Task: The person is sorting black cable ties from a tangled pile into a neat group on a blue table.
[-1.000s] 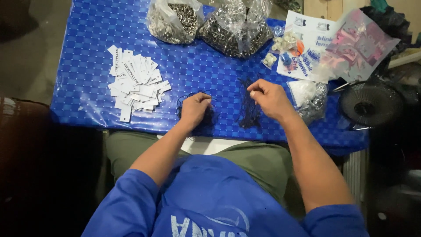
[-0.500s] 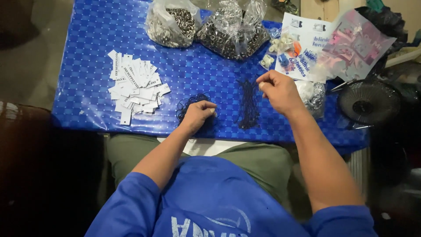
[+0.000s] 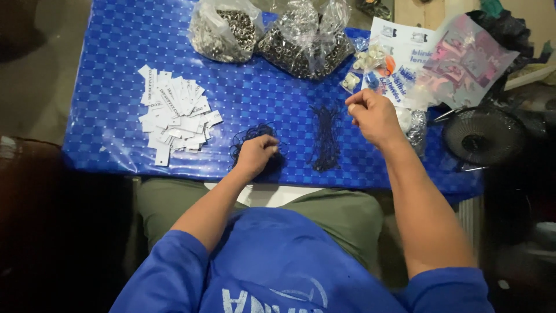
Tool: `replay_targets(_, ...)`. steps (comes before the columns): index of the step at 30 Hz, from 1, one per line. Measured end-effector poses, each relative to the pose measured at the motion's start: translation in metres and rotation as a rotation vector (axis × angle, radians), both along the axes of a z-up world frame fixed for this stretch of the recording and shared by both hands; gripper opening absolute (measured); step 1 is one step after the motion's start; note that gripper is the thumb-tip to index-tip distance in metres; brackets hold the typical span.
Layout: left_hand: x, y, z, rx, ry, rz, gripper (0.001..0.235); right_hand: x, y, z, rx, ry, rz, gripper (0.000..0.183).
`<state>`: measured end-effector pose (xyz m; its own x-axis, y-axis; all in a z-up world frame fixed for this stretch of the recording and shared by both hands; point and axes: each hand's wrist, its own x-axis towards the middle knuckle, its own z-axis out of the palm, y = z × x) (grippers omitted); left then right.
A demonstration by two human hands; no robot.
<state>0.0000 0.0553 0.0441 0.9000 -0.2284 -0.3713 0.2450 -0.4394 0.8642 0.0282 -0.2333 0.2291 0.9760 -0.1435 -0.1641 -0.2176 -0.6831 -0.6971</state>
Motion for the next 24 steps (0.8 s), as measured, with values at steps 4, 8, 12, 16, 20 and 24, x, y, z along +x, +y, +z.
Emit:
replay_targets(4, -0.007, 0.006, -0.021, 0.282, -0.206, -0.050, 0.019, 0.014, -0.007, -0.002, -0.105, -0.038, -0.054, 0.016)
replay_targets(8, -0.014, 0.012, -0.032, 0.389, -0.411, -0.022, 0.013, 0.036, -0.023, -0.017, -0.141, -0.124, -0.104, 0.014)
replay_targets(12, -0.032, 0.016, -0.019, 0.531, -0.633, 0.025, 0.037, 0.024, -0.026, -0.042, -0.199, -0.406, -0.230, 0.013)
replay_targets(16, -0.045, 0.016, -0.004, 0.649, -0.391, -0.066, 0.066, -0.016, -0.040, -0.131, -0.269, -0.354, -0.275, 0.013)
replay_targets(20, -0.051, 0.015, -0.008, 0.690, -0.307, -0.143, 0.076, -0.070, -0.051, -0.226, -0.206, -0.274, -0.286, 0.008)
replay_targets(24, -0.050, 0.015, -0.001, 0.734, -0.228, -0.229, 0.078, -0.105, -0.037, -0.242, -0.060, -0.016, -0.475, 0.012)
